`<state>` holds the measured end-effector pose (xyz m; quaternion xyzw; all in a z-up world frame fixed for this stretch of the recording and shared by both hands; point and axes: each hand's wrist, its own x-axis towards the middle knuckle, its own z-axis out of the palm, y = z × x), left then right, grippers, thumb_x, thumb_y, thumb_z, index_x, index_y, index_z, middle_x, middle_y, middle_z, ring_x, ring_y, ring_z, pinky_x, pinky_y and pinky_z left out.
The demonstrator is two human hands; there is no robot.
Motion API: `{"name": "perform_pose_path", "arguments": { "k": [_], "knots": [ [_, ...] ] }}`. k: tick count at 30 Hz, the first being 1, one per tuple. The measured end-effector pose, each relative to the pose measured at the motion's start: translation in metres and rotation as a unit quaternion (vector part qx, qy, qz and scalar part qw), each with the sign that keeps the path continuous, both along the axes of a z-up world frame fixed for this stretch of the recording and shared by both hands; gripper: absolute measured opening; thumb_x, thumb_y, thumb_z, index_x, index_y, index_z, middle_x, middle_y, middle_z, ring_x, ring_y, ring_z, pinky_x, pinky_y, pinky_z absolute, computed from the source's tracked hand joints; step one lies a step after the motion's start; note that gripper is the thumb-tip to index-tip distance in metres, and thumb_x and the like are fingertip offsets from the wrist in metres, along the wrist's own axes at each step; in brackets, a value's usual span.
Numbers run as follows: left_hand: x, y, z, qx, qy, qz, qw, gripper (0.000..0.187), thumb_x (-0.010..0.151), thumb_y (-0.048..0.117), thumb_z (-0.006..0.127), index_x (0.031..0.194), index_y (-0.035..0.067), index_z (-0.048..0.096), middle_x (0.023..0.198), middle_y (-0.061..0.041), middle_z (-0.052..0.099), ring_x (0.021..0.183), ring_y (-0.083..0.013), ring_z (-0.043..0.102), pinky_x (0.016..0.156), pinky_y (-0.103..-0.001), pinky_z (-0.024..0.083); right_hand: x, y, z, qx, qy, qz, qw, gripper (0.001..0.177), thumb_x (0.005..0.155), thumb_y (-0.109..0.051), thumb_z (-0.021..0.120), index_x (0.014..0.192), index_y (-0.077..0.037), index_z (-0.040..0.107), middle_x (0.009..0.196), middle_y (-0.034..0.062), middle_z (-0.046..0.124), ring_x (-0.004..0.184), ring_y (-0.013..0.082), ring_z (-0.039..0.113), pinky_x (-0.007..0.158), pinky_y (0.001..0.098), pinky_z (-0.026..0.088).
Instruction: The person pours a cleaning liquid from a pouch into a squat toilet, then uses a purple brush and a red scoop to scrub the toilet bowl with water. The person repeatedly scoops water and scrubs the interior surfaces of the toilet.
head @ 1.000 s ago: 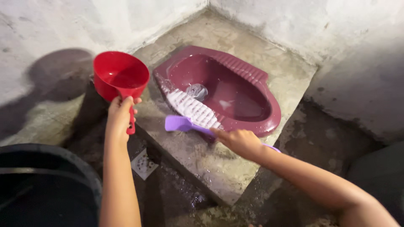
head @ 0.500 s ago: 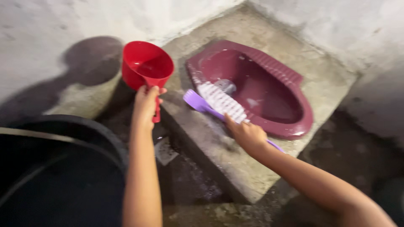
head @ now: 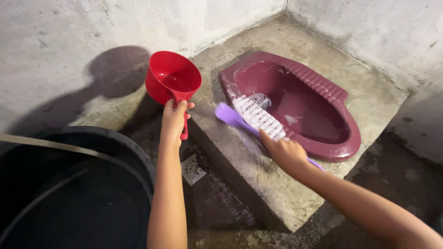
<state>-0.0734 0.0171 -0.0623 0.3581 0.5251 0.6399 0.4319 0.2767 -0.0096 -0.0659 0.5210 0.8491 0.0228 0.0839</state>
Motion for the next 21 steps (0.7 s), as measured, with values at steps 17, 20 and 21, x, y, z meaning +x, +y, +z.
{"name": "perform_pose_path", "arguments": {
  "k": [17,20,21],
  "knots": [
    [0.006,0.009,-0.005,-0.01,-0.007,-0.008,1.0,0.03,0.098,0.019,0.057,0.123,0.004,0.06,0.104,-0.005,0.075,0.082,-0.0091,0.062,0.074,-0.027,0.05,0.053,-0.013,0.006,-0.084,0.055,0.004,0.995,0.066,0.098,-0.012,0.045,0.156,-0.034,0.025,0.088,0.0119,0.074,0.072,0.0334,0.075,0.059,0.0478,0.061],
    [0.011,0.007,-0.002,-0.038,0.018,-0.008,0.999,0.031,0.097,0.021,0.057,0.124,0.005,0.061,0.103,-0.005,0.076,0.079,-0.0099,0.06,0.075,-0.027,0.05,0.059,-0.013,0.008,-0.113,0.016,-0.022,0.993,0.064,0.102,-0.013,0.044,0.158,-0.034,0.021,0.093,0.0116,0.074,0.075,0.0301,0.076,0.059,0.0447,0.064],
    [0.012,0.004,0.0,-0.047,0.026,-0.007,0.999,0.031,0.097,0.021,0.057,0.124,0.005,0.061,0.103,-0.005,0.076,0.079,-0.0098,0.06,0.075,-0.027,0.05,0.045,-0.001,0.007,-0.081,-0.01,-0.005,0.997,0.065,0.102,-0.015,0.046,0.159,-0.03,0.02,0.093,0.0165,0.072,0.076,0.0322,0.075,0.059,0.0449,0.063]
  ]
}}
